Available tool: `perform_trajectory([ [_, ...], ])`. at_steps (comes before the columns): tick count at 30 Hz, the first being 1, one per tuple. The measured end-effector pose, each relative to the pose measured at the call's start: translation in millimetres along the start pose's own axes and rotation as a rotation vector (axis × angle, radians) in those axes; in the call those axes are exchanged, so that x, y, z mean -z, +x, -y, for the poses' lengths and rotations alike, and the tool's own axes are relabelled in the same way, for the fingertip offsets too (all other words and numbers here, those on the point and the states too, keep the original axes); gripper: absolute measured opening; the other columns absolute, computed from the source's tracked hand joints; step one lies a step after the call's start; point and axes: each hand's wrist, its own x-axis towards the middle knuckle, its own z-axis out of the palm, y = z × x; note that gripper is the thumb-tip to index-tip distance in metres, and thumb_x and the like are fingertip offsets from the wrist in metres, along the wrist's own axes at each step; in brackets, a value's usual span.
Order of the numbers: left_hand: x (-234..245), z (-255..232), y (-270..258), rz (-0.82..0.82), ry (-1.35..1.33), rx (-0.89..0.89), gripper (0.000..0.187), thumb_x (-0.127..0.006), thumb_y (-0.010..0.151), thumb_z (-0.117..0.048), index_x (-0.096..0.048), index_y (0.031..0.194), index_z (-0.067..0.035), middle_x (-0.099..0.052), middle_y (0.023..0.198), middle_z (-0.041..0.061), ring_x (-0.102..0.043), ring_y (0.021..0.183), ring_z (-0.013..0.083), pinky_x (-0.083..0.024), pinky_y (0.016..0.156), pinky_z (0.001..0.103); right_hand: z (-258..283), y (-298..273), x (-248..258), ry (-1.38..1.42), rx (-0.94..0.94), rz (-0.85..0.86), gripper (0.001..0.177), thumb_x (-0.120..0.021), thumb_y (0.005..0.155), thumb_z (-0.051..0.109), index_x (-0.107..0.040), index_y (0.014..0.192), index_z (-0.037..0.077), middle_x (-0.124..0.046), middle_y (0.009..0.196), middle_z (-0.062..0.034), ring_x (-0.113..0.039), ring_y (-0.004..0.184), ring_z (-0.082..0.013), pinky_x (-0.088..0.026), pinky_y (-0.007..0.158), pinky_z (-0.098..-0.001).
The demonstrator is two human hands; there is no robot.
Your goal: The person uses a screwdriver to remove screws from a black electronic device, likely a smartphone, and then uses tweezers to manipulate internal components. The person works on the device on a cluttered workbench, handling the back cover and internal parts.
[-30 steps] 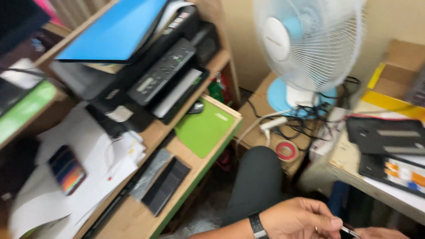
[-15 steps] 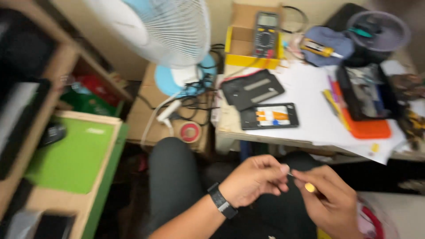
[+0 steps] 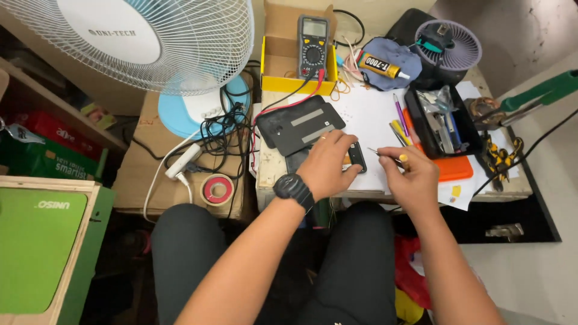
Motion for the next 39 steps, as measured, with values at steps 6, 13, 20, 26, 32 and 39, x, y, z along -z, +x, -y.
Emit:
perform_trajectory([
  [6, 1.5, 1.7, -2.2, 0.027, -0.104, 0.031, 0.065, -0.088, 0.094, -0.023, -0.066, 0.151, 0.0, -0.071, 0.133, 0.021, -0.07, 0.13, 0.0414, -0.061, 0.112, 0.051, -22.8, 3.2, -20.8, -0.03, -0.083, 0.029, 0.022, -0.091, 0.099, -0.002, -0.094, 0.112, 0.015, -0.077, 0.089, -0.0122, -0.079, 0.089, -0.0318, -0.06, 0.083, -0.04],
  [13, 1.3, 1.2, -2.1, 0.015, -0.091, 0.086, 0.067, -0.092, 0.089, -0.027, -0.069, 0.142, 0.007, -0.067, 0.136, 0.024, -0.065, 0.137, 0.0432, -0.058, 0.118, 0.051, -19.1, 9.4, -32.1, -0.106, -0.099, 0.065, 0.019, -0.091, 0.099, 0.002, -0.093, 0.109, 0.018, -0.077, 0.087, -0.0124, -0.078, 0.086, -0.0347, -0.059, 0.079, -0.0419],
  [20, 0.0, 4.8, 0.0, 0.038, -0.09, 0.076, 0.064, -0.091, 0.091, -0.031, -0.072, 0.139, 0.005, -0.069, 0.133, 0.022, -0.067, 0.133, 0.0396, -0.06, 0.115, 0.048, -19.7, 5.8, -34.8, -0.148, -0.097, 0.082, 0.019, -0.091, 0.099, 0.006, -0.094, 0.109, 0.022, -0.078, 0.088, -0.01, -0.079, 0.086, -0.0359, -0.059, 0.077, -0.0416],
  [26, 0.4, 7.0, -0.9, 0.047, -0.102, 0.066, 0.063, -0.09, 0.092, -0.031, -0.072, 0.139, 0.006, -0.068, 0.132, 0.022, -0.067, 0.132, 0.0396, -0.061, 0.114, 0.048, -22.4, 4.8, -37.7, -0.163, -0.128, 0.082, 0.019, -0.091, 0.1, 0.009, -0.094, 0.109, 0.025, -0.079, 0.089, -0.0081, -0.078, 0.087, -0.033, -0.059, 0.078, -0.0406],
  [32, -2.0, 9.7, -0.8, 0.031, -0.082, 0.031, 0.06, -0.09, 0.091, -0.031, -0.075, 0.139, 0.003, -0.069, 0.129, 0.019, -0.067, 0.129, 0.039, -0.063, 0.111, 0.048, -17.5, 3.5, -36.0, -0.18, -0.126, 0.091, 0.019, -0.09, 0.1, 0.008, -0.094, 0.11, 0.025, -0.079, 0.09, -0.0076, -0.08, 0.091, -0.0368, -0.061, 0.081, -0.0425],
  [39, -10.2, 11.7, -2.7, 0.012, -0.056, 0.019, 0.047, -0.088, 0.093, -0.032, -0.082, 0.128, -0.001, -0.069, 0.124, 0.015, -0.067, 0.126, 0.0342, -0.064, 0.108, 0.045, -21.6, 5.4, -33.2, -0.193, -0.126, 0.111, 0.02, -0.089, 0.1, 0.009, -0.093, 0.109, 0.026, -0.079, 0.092, -0.0068, -0.08, 0.094, -0.0364, -0.062, 0.082, -0.0442],
])
